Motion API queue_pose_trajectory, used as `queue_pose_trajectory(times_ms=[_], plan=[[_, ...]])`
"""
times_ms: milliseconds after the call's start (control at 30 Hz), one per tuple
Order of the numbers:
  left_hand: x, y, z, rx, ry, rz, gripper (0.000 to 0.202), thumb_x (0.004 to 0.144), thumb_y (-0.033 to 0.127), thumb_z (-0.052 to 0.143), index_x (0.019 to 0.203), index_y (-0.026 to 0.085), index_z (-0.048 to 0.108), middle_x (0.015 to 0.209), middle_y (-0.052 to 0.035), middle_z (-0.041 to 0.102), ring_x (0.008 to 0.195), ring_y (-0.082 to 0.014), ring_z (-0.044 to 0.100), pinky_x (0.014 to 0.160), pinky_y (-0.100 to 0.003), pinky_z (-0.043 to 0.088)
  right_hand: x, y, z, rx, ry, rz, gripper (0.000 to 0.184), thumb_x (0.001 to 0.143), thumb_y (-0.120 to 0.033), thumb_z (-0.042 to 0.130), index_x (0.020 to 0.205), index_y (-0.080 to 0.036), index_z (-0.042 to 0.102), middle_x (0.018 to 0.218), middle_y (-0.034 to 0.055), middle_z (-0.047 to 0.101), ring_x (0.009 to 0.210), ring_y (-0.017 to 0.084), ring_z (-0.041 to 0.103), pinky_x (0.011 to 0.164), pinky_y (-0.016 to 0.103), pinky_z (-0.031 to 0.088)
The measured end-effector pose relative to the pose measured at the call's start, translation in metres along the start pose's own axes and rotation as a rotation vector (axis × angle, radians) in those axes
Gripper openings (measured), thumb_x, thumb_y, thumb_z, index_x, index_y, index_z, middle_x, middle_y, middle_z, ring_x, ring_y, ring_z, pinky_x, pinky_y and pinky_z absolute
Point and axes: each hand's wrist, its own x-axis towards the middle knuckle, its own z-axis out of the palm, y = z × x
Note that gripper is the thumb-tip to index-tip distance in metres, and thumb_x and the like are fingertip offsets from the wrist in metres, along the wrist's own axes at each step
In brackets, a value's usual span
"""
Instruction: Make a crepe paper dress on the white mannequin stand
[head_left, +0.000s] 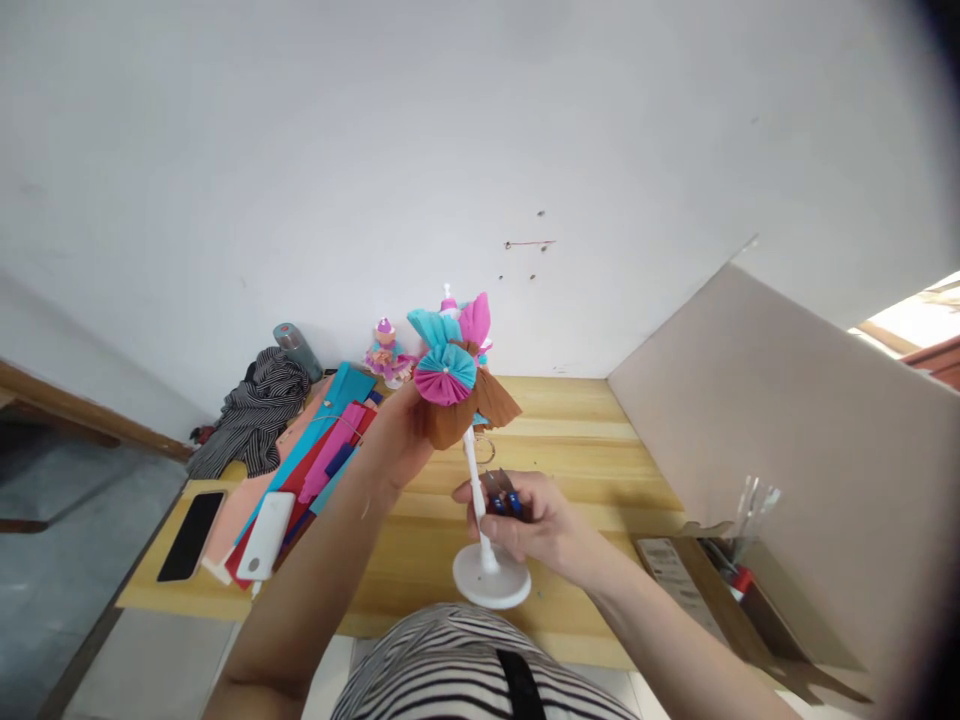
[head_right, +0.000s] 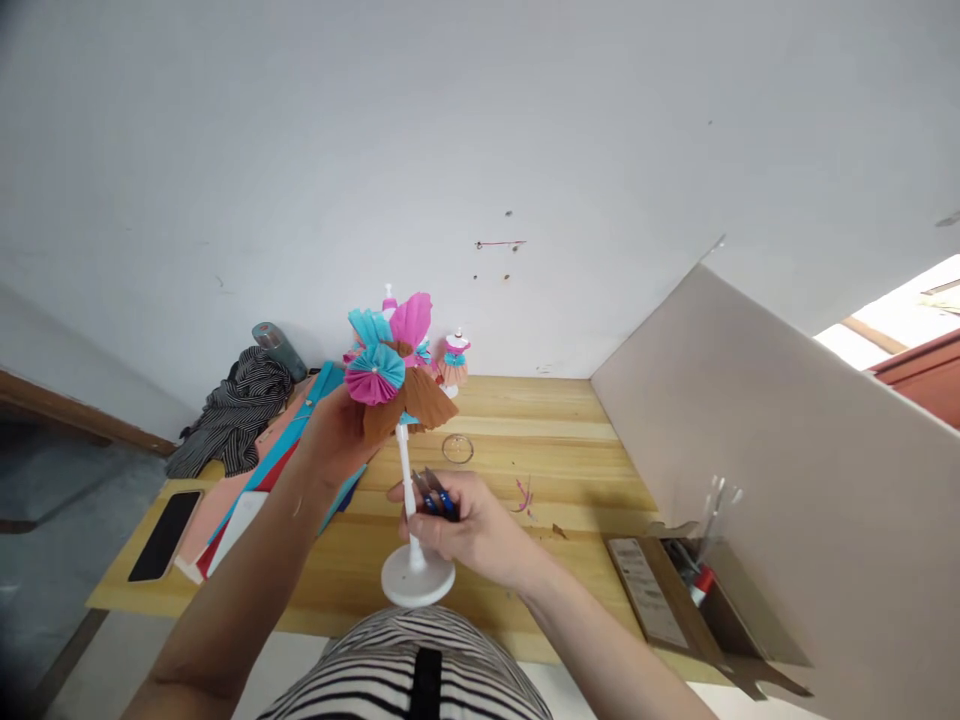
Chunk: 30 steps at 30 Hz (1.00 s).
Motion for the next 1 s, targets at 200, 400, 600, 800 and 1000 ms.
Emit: queue_pose_trajectory(times_ms=[200, 400, 600, 800, 1000], plan=[[-0.004, 0.003, -0.022, 0.053, -0.149, -0.019, 0.029, 0.086, 0.04, 0.058, 0.104, 0.02, 0.069, 0.11, -0.0065, 0.071, 0.108, -0.0223, 0.062, 0.092, -0.033, 0.049, 0.0, -0.01, -0.011, -0.147, 0.035, -0.064, 0.032, 0.078, -0.041, 0.07, 0.092, -0.013, 0.068, 0.069, 0.0029, 0.064, 0.056, 0.01, 0.051, 0.049, 0.022, 0.039], [-0.024, -0.015, -0.042, 0.377, -0.078, -0.06, 0.023, 0.068, 0.035, 0.078, 0.08, 0.015, 0.075, 0.089, -0.0097, 0.074, 0.085, -0.0226, 0.066, 0.077, -0.033, 0.051, 0.005, -0.023, -0.007, -0.004, 0.064, -0.032, 0.038, 0.073, -0.044, 0.073, 0.094, -0.013, 0.067, 0.069, 0.002, 0.064, 0.04, 0.004, 0.037, 0.041, 0.021, 0.029], [-0.039, -0.032, -0.009, 0.533, -0.111, -0.02, 0.022, 0.072, 0.038, 0.073, 0.078, 0.017, 0.076, 0.063, -0.0007, 0.063, 0.051, -0.0097, 0.05, 0.05, -0.023, 0.038, 0.007, -0.03, 0.001, -0.01, 0.055, -0.104, 0.033, 0.076, -0.045, 0.071, 0.071, -0.014, 0.062, 0.053, -0.0033, 0.053, 0.04, 0.005, 0.035, 0.042, 0.022, 0.027], [-0.038, -0.025, 0.004, 0.56, -0.043, 0.109, 0.014, 0.075, 0.028, 0.069, 0.066, 0.017, 0.073, 0.064, -0.0016, 0.066, 0.063, -0.0113, 0.056, 0.064, -0.023, 0.044, -0.016, -0.049, -0.02, -0.211, 0.016, -0.168, 0.038, 0.087, -0.05, 0.059, 0.094, -0.013, 0.067, 0.071, 0.0022, 0.057, 0.051, 0.007, 0.038, 0.047, 0.024, 0.032], [-0.05, -0.005, 0.006, 0.6, -0.083, 0.051, 0.021, 0.075, 0.033, 0.07, 0.061, 0.017, 0.069, 0.058, -0.0013, 0.062, 0.05, -0.0084, 0.046, 0.046, -0.021, 0.031, -0.038, -0.091, -0.058, -0.687, 0.036, -0.101, 0.043, 0.093, -0.049, 0.049, 0.113, -0.016, 0.067, 0.083, 0.0063, 0.059, 0.067, 0.014, 0.05, 0.061, 0.028, 0.045]])
